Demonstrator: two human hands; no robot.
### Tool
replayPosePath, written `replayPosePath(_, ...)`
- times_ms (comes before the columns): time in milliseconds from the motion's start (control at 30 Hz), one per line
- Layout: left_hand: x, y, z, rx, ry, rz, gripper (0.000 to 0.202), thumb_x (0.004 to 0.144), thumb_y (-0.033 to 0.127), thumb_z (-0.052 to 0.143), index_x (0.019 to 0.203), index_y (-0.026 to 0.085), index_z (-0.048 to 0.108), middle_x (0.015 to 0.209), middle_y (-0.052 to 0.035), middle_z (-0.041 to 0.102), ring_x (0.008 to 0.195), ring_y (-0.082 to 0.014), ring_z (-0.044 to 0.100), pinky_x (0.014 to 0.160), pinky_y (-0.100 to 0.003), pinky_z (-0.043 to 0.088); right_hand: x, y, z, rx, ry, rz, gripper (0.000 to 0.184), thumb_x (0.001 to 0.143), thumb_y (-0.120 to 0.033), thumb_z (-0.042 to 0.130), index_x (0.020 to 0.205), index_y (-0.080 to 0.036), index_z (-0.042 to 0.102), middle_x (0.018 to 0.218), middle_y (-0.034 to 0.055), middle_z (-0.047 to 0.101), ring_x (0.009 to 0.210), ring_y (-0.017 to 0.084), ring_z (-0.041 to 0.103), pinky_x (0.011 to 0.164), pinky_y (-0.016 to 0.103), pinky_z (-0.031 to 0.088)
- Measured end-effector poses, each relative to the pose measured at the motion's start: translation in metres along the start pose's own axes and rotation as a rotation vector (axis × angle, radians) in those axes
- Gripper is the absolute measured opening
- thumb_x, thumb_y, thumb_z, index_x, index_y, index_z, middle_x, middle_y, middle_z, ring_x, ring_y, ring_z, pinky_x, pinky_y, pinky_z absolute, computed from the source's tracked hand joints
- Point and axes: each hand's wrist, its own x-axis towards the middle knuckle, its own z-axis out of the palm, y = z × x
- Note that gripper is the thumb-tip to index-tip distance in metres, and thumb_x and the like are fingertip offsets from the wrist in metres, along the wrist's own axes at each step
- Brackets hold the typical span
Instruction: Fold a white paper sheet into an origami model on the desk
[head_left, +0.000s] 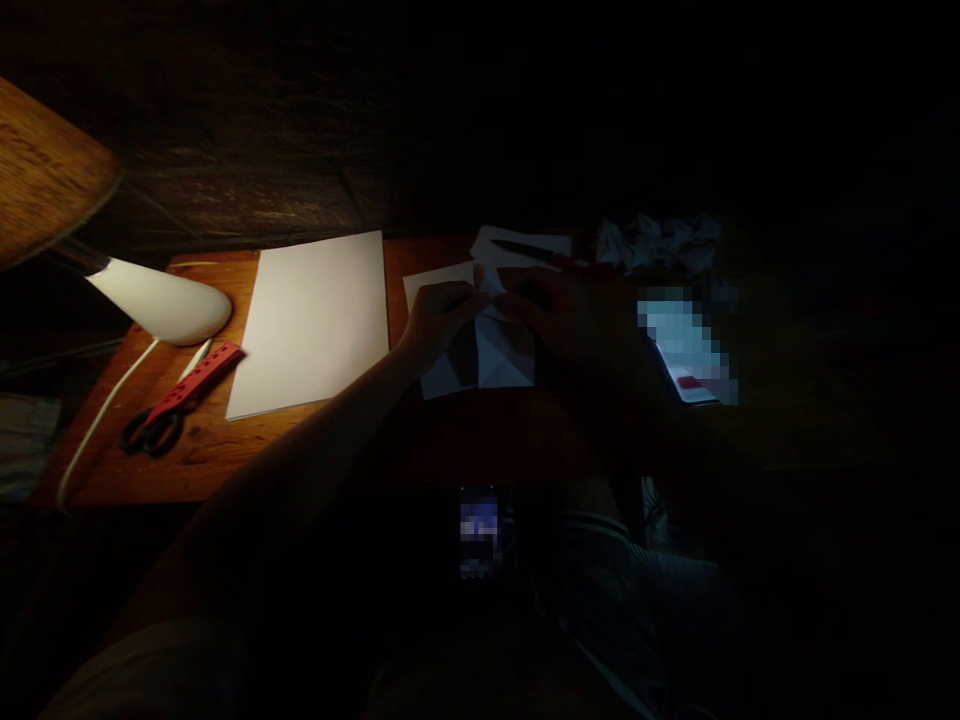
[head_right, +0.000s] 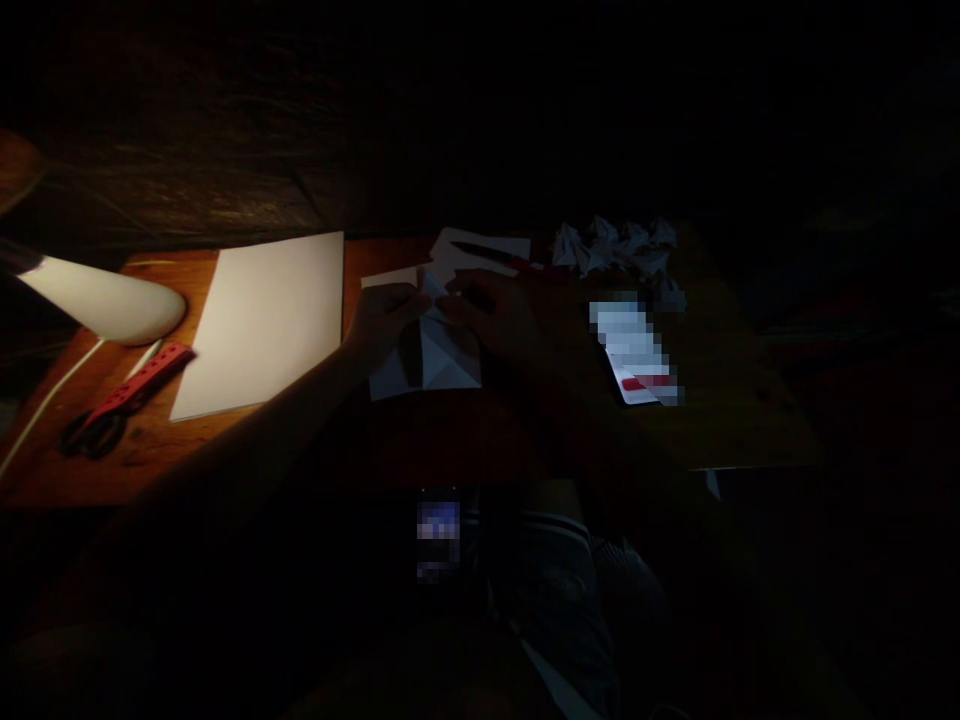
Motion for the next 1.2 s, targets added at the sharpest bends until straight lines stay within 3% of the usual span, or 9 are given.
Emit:
replayPosePath(100, 0.000, 0.003, 0.001, 0.001, -0.023, -0.012, 0.041, 0.084, 0.034, 0.075, 0.057, 0.019, 0.049, 0.056, 0.0037, 0.042, 0.056, -0.0101, 0.038, 0.052, -0.026, 0.026, 0.001, -0.005, -0.001, -0.040, -0.026, 0.030, 0.023, 0.094, -0.038, 0.068, 0.080, -0.019, 0.068, 0.081, 0.0023, 0.069, 0.079, 0.018, 0.061, 0.071, 0.030, 0.048)
replayPosePath(267, 0.000, 0.002, 0.001, -0.041, -0.035, -0.033, 0.036, 0.078, 0.034, 0.079, 0.060, 0.020, 0.051, 0.058, 0.0038, 0.045, 0.057, -0.0100, 0.040, 0.053, -0.026, 0.027, 0.003, -0.005, -0.003, -0.071, -0.016, 0.070, 0.020, 0.091, -0.033, 0.071, 0.077, -0.019, 0.066, 0.079, 0.0017, 0.069, 0.076, 0.017, 0.060, 0.068, 0.029, 0.046)
replayPosePath(567, -0.001, -0.001, 0.002, -0.171, -0.035, -0.072, 0.021, 0.073, 0.027, 0.085, 0.076, 0.017, 0.067, 0.073, -0.0009, 0.065, 0.069, -0.0139, 0.060, 0.063, -0.027, 0.046, 0.002, -0.013, -0.005, 0.098, -0.077, 0.135, 0.013, 0.090, -0.025, 0.073, 0.081, -0.020, 0.066, 0.075, -0.0015, 0.068, 0.066, 0.012, 0.059, 0.064, 0.025, 0.048)
replayPosePath(767, -0.001, -0.001, 0.001, -0.171, -0.029, -0.101, 0.021, 0.072, 0.028, 0.087, 0.077, 0.018, 0.070, 0.075, -0.0013, 0.069, 0.069, -0.0138, 0.060, 0.063, -0.027, 0.046, 0.002, -0.019, -0.009, 0.074, -0.091, 0.099, 0.024, 0.087, -0.035, 0.079, 0.076, -0.020, 0.063, 0.073, -0.0006, 0.067, 0.067, 0.013, 0.059, 0.064, 0.025, 0.048)
replayPosePath(1000, 0.001, -0.002, 0.001, -0.161, 0.024, -0.095, 0.012, 0.076, 0.022, 0.080, 0.076, 0.017, 0.069, 0.074, -0.0008, 0.069, 0.068, -0.0121, 0.060, 0.063, -0.025, 0.046, -0.001, -0.037, -0.015, -0.056, -0.154, 0.151, 0.038, 0.094, -0.047, 0.073, 0.070, -0.019, 0.065, 0.075, 0.0017, 0.070, 0.074, 0.015, 0.062, 0.067, 0.026, 0.046)
replayPosePath(1200, 0.002, -0.001, 0.002, -0.149, 0.034, -0.105, 0.009, 0.076, 0.022, 0.079, 0.080, 0.018, 0.072, 0.078, -0.0018, 0.073, 0.070, -0.0130, 0.064, 0.066, -0.026, 0.049, 0.000, -0.031, -0.014, -0.067, -0.144, 0.202, 0.046, 0.091, -0.054, 0.076, 0.065, -0.018, 0.065, 0.067, 0.0012, 0.067, 0.065, 0.013, 0.056, 0.061, 0.027, 0.042)
